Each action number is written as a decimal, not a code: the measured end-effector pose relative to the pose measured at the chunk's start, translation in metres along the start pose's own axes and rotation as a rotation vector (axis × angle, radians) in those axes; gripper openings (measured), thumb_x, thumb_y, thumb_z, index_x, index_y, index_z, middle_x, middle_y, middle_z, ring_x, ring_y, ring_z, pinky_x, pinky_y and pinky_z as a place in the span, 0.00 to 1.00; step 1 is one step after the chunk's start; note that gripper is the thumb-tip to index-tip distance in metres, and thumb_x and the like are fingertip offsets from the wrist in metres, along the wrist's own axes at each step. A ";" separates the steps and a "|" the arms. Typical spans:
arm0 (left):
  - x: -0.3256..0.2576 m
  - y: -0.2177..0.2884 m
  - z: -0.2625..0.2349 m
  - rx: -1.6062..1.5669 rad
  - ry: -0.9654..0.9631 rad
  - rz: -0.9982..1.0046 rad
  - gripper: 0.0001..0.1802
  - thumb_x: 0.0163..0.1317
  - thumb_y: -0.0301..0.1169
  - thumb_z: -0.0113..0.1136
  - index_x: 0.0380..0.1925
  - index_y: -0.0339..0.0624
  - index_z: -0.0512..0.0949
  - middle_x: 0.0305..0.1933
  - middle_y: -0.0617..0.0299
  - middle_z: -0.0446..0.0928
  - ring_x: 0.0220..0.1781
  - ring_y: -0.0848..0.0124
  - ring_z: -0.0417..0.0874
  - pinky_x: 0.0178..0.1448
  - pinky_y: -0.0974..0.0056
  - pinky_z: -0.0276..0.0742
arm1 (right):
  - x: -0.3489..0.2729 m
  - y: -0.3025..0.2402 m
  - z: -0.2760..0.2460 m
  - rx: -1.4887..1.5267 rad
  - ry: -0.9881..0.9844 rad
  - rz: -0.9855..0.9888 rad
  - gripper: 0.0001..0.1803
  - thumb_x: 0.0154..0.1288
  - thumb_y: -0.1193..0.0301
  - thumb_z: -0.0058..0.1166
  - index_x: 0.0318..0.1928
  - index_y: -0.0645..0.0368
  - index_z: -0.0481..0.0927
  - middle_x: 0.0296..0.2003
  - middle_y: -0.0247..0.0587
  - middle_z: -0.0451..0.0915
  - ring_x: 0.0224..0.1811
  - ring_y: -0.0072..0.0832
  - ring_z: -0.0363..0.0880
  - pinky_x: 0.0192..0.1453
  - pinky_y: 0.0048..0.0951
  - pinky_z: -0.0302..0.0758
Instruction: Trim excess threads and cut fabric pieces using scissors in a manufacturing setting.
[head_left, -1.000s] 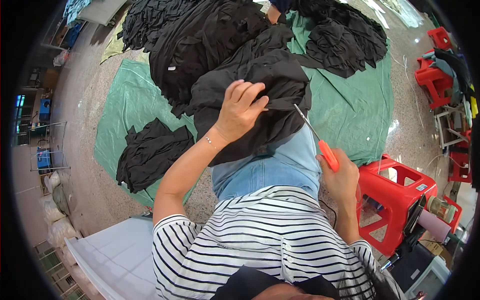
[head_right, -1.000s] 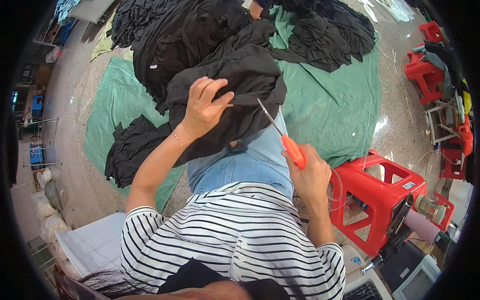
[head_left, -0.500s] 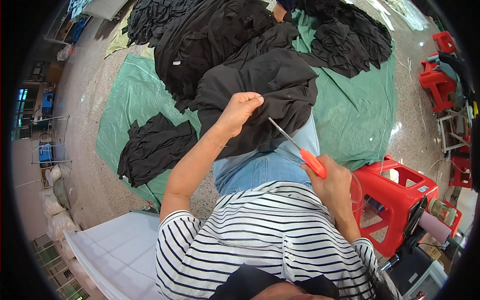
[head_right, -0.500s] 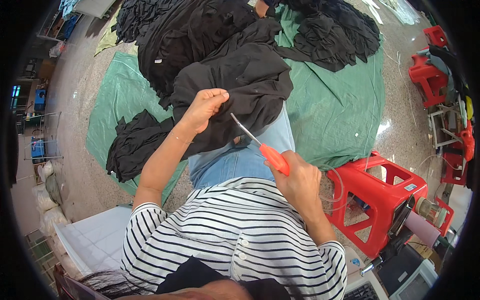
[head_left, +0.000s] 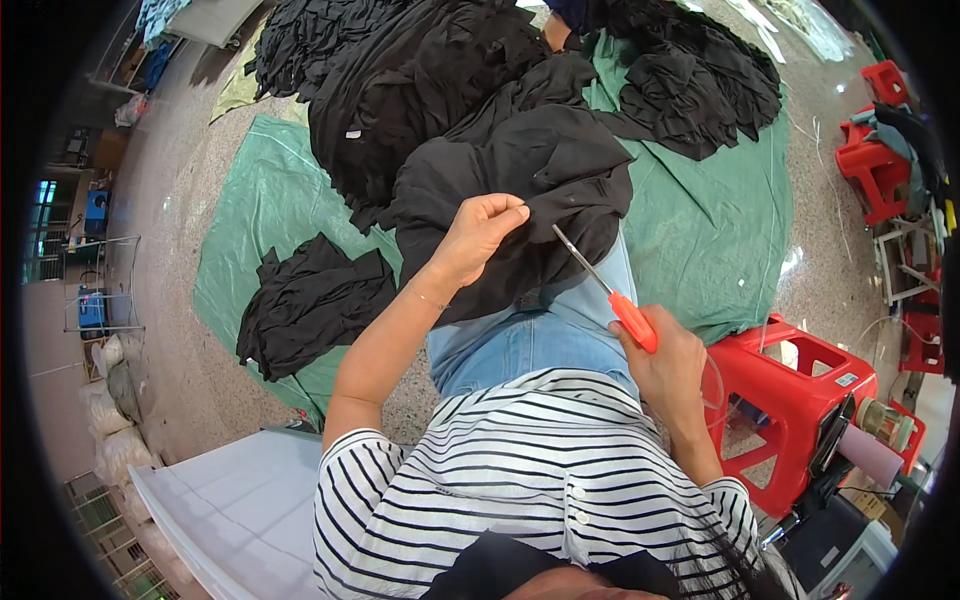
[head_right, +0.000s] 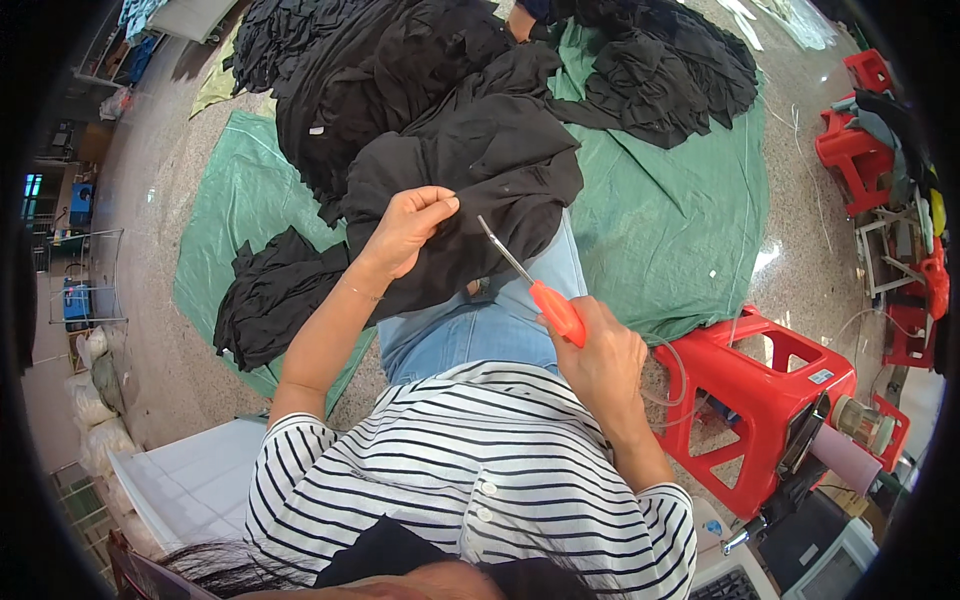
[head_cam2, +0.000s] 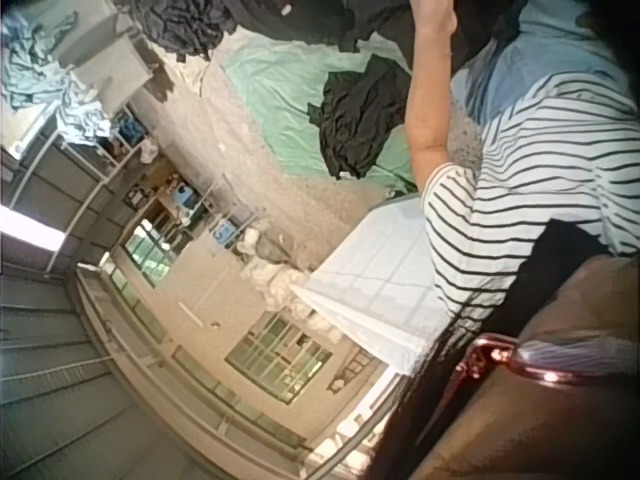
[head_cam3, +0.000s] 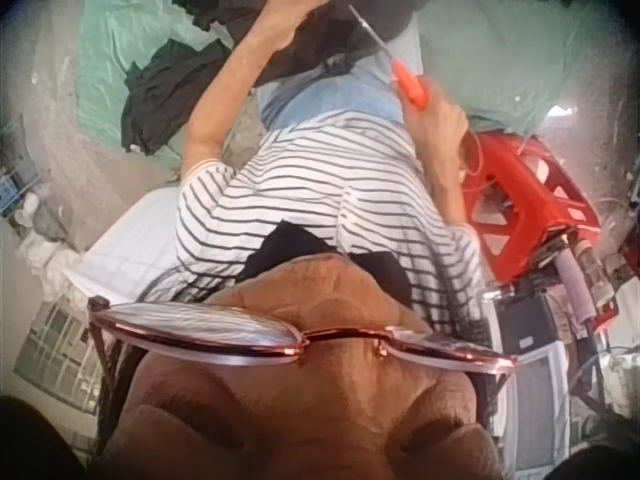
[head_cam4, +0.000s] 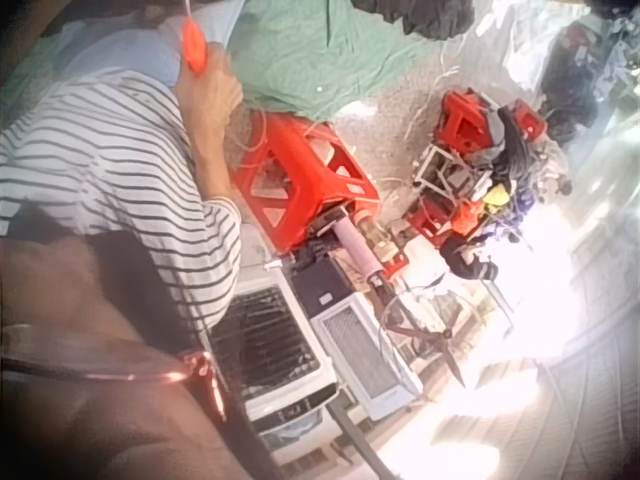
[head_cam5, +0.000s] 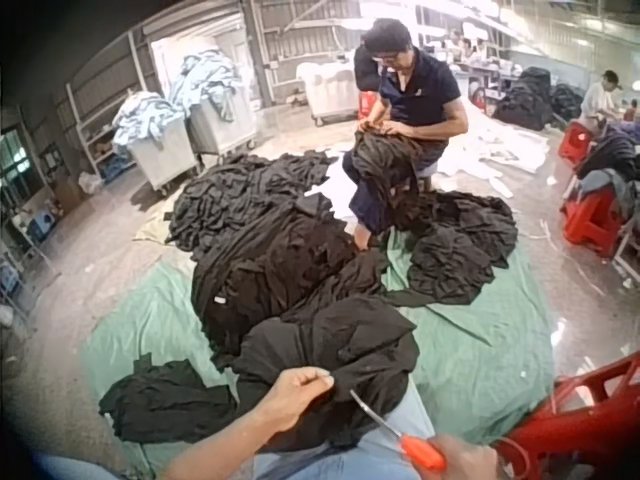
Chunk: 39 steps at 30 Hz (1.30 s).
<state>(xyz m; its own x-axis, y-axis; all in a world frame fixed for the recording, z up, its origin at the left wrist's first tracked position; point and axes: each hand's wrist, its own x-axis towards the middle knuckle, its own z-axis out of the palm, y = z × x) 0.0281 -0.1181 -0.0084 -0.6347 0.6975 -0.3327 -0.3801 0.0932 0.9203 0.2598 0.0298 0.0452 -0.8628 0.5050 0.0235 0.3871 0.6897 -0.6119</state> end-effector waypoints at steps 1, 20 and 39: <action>0.002 -0.006 -0.002 0.014 -0.014 0.006 0.06 0.67 0.29 0.58 0.35 0.39 0.80 0.29 0.78 0.73 0.29 0.89 0.67 0.34 0.79 0.61 | 0.000 0.000 0.000 -0.001 -0.011 0.015 0.16 0.59 0.59 0.66 0.33 0.59 0.78 0.21 0.50 0.77 0.23 0.51 0.76 0.25 0.43 0.69; 0.038 -0.038 0.049 0.169 0.108 0.105 0.06 0.65 0.26 0.62 0.34 0.32 0.81 0.31 0.71 0.78 0.32 0.84 0.72 0.38 0.77 0.68 | -0.014 0.026 -0.011 -0.064 0.057 0.157 0.17 0.60 0.55 0.63 0.32 0.57 0.77 0.27 0.46 0.80 0.24 0.50 0.79 0.26 0.46 0.71; 0.075 -0.008 0.002 1.219 0.577 1.000 0.27 0.58 0.34 0.67 0.56 0.39 0.73 0.56 0.50 0.72 0.56 0.54 0.74 0.62 0.55 0.68 | -0.009 0.035 0.017 0.034 0.247 0.160 0.16 0.59 0.57 0.61 0.34 0.56 0.75 0.30 0.43 0.79 0.26 0.48 0.80 0.27 0.47 0.75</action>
<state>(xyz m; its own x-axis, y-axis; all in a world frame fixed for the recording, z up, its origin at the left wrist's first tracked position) -0.0156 -0.0649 -0.0404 -0.5395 0.5110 0.6692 0.8301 0.4556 0.3214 0.2760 0.0404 0.0103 -0.6849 0.7198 0.1132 0.4973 0.5752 -0.6495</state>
